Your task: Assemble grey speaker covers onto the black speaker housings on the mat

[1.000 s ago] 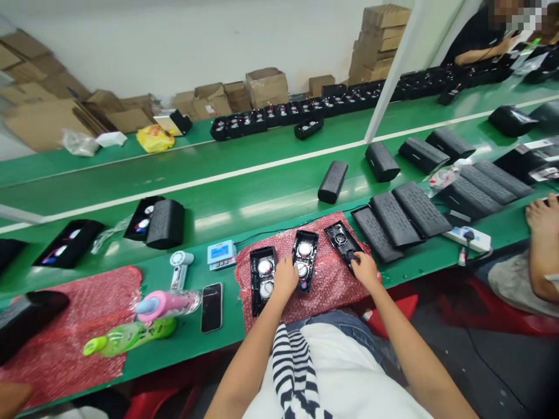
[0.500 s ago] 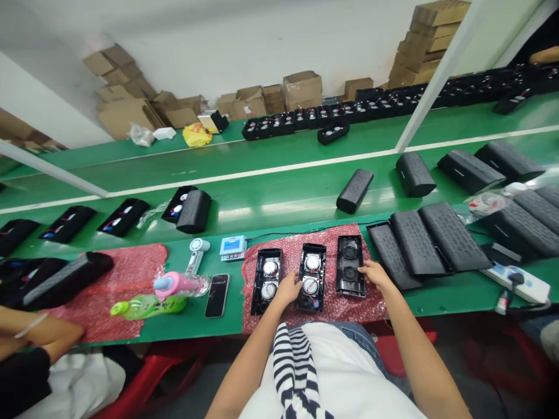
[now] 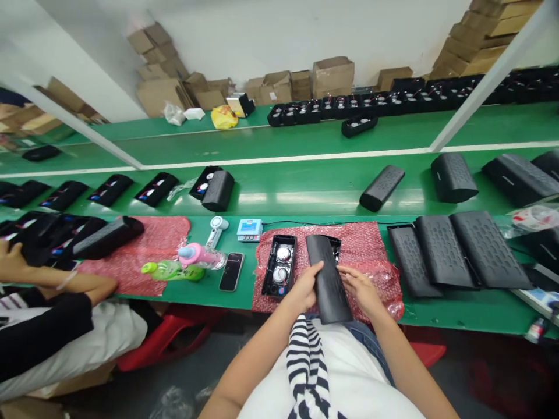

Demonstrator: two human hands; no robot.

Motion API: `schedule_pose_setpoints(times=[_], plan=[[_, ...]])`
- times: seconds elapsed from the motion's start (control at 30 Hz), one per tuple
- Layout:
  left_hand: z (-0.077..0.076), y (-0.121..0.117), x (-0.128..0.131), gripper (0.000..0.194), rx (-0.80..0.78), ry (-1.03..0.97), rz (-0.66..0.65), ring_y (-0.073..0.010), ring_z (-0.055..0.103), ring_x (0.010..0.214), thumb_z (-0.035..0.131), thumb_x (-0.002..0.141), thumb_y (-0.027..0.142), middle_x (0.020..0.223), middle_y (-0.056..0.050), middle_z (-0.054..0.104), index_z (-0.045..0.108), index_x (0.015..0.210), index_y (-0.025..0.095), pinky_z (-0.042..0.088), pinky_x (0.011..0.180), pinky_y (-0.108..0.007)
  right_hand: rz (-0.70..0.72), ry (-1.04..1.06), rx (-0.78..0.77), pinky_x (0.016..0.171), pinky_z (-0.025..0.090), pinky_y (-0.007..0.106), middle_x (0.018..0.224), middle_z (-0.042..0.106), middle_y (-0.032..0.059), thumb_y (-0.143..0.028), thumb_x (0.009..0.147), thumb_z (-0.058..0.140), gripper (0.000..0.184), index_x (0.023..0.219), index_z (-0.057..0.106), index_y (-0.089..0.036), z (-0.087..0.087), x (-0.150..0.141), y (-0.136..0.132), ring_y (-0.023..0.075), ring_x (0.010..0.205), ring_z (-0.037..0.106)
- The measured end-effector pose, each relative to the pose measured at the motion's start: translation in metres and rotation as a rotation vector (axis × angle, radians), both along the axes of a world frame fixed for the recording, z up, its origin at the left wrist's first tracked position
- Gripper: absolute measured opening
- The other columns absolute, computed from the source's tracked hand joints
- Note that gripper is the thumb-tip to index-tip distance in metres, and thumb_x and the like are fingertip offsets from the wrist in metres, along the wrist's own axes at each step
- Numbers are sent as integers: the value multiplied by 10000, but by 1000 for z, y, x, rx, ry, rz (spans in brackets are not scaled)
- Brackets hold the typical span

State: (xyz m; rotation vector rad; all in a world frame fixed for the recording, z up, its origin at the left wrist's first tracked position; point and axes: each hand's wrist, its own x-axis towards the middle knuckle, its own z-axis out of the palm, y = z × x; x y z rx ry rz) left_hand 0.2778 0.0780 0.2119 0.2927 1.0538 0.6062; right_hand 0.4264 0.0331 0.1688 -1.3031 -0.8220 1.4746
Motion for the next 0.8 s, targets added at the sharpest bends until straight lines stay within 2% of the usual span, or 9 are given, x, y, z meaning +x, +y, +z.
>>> schedule_pose_setpoints(times=[0.1,0.17,0.27,0.37,0.43,0.5,0.57,0.7,0.8], plan=[[-5,-8,5,443,89,14,54,-172,634,812,619,717,435,904,-57,667,528,1061,173,506,745,-305,50,-5,-71,1060,302,480,1280,523,96,-585,695,644,635,1214,524,-239,-2,-18,-3,279,1220,437],[-7,-13,1,492,167,-25,-39,-169,630,842,576,736,489,967,-49,663,512,1125,196,497,738,-295,94,-31,-31,1091,251,470,1358,444,89,-532,658,705,783,1322,389,-263,-1,-26,-7,269,1269,378],[-6,-14,-16,522,398,-11,-236,-179,616,929,540,760,475,1065,-55,652,506,1208,208,477,825,-320,149,33,-16,1056,312,475,1360,436,96,-497,643,720,916,1393,239,-289,3,-29,-11,289,1234,421],[-7,-6,-52,480,696,354,-341,-208,572,1041,538,766,423,1149,-78,631,566,1183,186,422,950,-363,112,-73,-82,995,373,506,1315,470,127,-571,632,683,949,1406,224,-270,0,-25,-11,340,1153,492],[-12,1,-86,450,799,736,-345,-227,542,1100,548,757,376,1190,-90,614,595,1159,177,380,1003,-376,15,-383,-89,1011,338,538,1372,395,170,-629,590,681,1035,1418,224,-209,-8,-23,-7,389,1197,434],[-20,3,-124,420,774,989,-330,-228,545,1098,535,757,329,1176,-91,622,609,1141,175,382,1001,-369,-30,-740,-98,1030,294,567,1419,307,225,-681,565,670,1128,1431,203,-130,-18,-26,-2,434,1244,356],[-30,0,-160,382,694,1083,-314,-216,575,1033,513,757,301,1106,-81,652,629,1099,176,423,946,-350,10,-993,-128,1001,315,596,1393,318,284,-729,580,627,1172,1434,176,-66,-26,-36,4,470,1229,357],[-50,-18,-215,377,573,1125,-310,-207,589,985,491,767,331,1075,-67,661,632,1086,189,449,891,-331,65,-1173,-182,852,411,633,1221,445,359,-765,629,542,1140,1417,203,-15,-28,-76,10,525,1107,453],[-63,-30,-239,392,496,1114,-347,-202,591,981,489,767,362,1079,-61,660,625,1098,201,452,878,-325,10,-1205,-240,764,415,667,1223,396,385,-753,633,543,1114,1426,203,-48,-24,-109,11,569,1066,453]])
